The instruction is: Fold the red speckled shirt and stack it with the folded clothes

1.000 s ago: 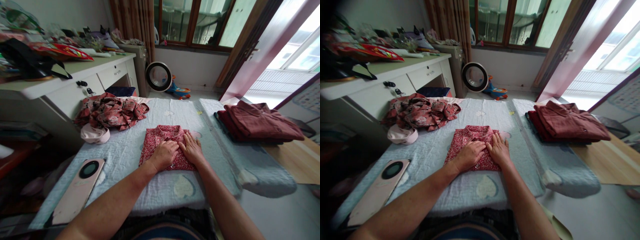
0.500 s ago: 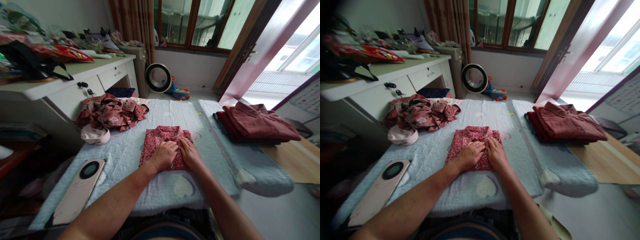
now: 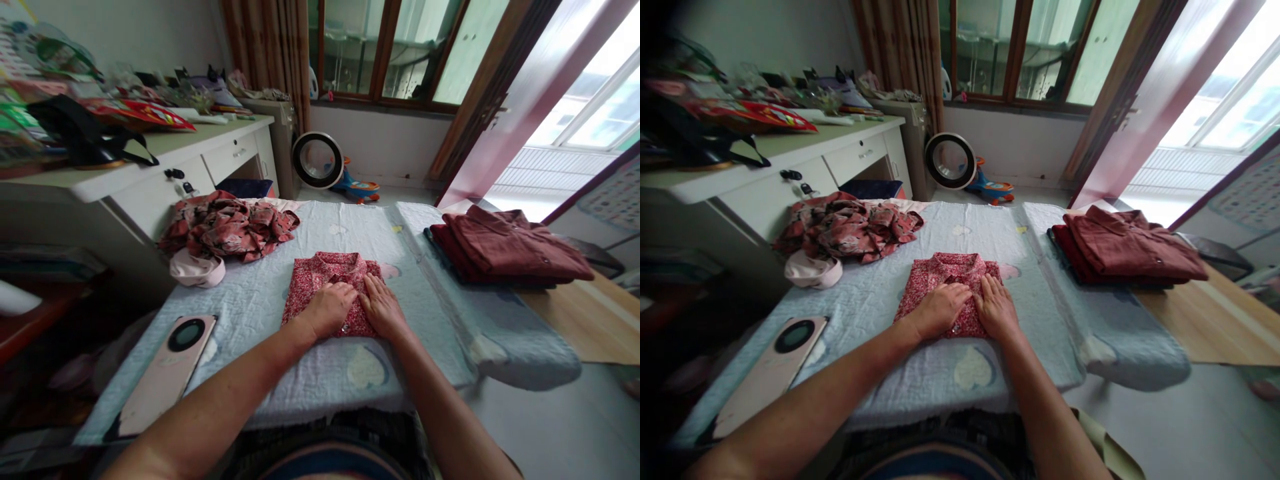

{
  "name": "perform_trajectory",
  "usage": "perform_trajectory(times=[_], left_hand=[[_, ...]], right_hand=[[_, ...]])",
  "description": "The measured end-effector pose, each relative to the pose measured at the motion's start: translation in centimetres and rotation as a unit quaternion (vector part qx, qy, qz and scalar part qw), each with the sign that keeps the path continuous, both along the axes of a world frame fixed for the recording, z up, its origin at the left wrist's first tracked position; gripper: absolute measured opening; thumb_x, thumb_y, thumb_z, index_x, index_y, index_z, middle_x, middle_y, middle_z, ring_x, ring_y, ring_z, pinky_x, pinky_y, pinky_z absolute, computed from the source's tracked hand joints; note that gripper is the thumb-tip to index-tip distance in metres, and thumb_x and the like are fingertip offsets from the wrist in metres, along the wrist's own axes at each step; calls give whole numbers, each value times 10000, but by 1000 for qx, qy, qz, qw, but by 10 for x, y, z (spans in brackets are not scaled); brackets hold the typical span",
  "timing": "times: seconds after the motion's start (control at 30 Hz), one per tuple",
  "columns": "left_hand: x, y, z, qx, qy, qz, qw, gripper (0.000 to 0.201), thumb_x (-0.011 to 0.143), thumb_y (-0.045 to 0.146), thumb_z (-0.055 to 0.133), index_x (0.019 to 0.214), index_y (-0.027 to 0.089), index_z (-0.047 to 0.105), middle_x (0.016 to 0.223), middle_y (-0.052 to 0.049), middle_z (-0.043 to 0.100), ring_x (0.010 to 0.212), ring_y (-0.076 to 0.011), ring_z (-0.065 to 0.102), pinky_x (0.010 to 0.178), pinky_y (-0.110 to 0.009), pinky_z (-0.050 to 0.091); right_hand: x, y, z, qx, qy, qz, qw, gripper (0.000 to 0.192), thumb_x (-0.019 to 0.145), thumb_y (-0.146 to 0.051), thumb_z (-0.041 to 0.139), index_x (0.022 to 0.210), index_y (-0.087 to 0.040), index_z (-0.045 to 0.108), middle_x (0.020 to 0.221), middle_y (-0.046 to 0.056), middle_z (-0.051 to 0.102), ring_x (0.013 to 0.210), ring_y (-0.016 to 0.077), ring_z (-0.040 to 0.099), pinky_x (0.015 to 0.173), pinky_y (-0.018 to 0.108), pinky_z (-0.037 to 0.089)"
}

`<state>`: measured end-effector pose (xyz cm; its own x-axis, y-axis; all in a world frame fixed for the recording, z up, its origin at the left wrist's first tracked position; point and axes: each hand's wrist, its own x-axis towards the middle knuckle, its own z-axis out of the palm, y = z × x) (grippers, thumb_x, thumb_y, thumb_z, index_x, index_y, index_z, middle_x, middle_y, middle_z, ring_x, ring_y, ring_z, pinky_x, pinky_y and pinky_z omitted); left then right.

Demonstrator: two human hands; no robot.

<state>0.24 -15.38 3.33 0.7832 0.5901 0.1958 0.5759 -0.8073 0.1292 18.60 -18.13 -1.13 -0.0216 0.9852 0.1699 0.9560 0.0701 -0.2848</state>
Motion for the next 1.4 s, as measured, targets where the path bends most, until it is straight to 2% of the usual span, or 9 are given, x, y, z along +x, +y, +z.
perform_trajectory(times=[0.13, 0.3, 0.37, 0.57, 0.8, 0.9, 1.0, 1.13, 1.4], left_hand=[[-21, 5, 10, 23, -35, 23, 999, 305, 942, 220, 483, 1226, 189, 591, 1330, -82, 609, 1238, -237, 534, 1053, -417, 405], [-52, 21, -2, 46, -59, 214, 974, 198, 924, 177, 485, 1061, 157, 627, 1139, -116, 643, 1094, -250, 582, 976, -408, 447], [-60, 25, -10, 41, -47, 257, 965, 154, 917, 191, 503, 1000, 157, 629, 1054, -114, 648, 1023, -257, 600, 927, -408, 463], [-70, 33, -24, 50, -48, 267, 961, 183, 918, 222, 532, 1075, 179, 616, 1100, -96, 663, 1067, -262, 600, 922, -408, 449], [-78, 43, -26, 72, -82, 302, 947, 206, 902, 164, 511, 1069, 177, 631, 1161, -115, 662, 1094, -286, 601, 949, -460, 441], [-75, 35, -18, 109, -157, 276, 942, 217, 903, 135, 489, 1050, 167, 645, 1179, -121, 656, 1116, -278, 585, 980, -462, 445], [-63, 18, -11, 108, -219, 164, 956, 212, 944, 201, 481, 1071, 177, 649, 1186, -98, 661, 1143, -245, 575, 1026, -438, 446], [-45, 0, -11, 43, -172, 33, 984, 249, 932, 283, 553, 1145, 191, 642, 1230, -73, 661, 1210, -235, 551, 1086, -439, 414], [-38, -1, -22, 24, -108, 56, 992, 275, 942, 302, 556, 1187, 205, 637, 1249, -73, 664, 1228, -241, 546, 1104, -459, 383]], right_hand=[[0, 0, 0, 1, -2, 1, 1000, 563, 1024, -419, 308, 1503, -133, 386, 1561, 122, 389, 1465, 233, 314, 1195, 409, 247], [0, 0, 4, -12, -5, 0, 1000, 562, 1016, -394, 333, 1500, -116, 395, 1570, 130, 371, 1460, 246, 323, 1197, 414, 251], [0, 0, 5, -12, -2, 0, 1000, 560, 1013, -387, 336, 1499, -117, 397, 1569, 129, 372, 1461, 248, 322, 1195, 419, 256], [0, 0, 5, -9, 2, 0, 1000, 557, 1009, -380, 341, 1495, -115, 402, 1564, 129, 381, 1456, 247, 331, 1194, 425, 264], [0, 0, 2, 10, 5, 1, 1000, 541, 1005, -380, 358, 1483, -137, 422, 1549, 128, 407, 1445, 247, 354, 1181, 435, 287], [0, 0, 1, 11, 9, -1, 1000, 541, 1008, -387, 350, 1477, -130, 428, 1545, 130, 413, 1442, 254, 357, 1176, 440, 293], [0, 0, 1, 18, 14, -2, 1000, 538, 1010, -404, 348, 1474, -145, 432, 1539, 127, 424, 1439, 250, 363, 1174, 438, 293], [1, 1, -1, 20, 23, 1, 1000, 548, 1012, -431, 345, 1483, -159, 418, 1539, 117, 427, 1439, 251, 360, 1176, 447, 291], [5, 4, -4, 65, 67, 15, 995, 505, 982, -420, 422, 1407, -159, 502, 1455, 148, 522, 1365, 264, 459, 1134, 469, 358]])
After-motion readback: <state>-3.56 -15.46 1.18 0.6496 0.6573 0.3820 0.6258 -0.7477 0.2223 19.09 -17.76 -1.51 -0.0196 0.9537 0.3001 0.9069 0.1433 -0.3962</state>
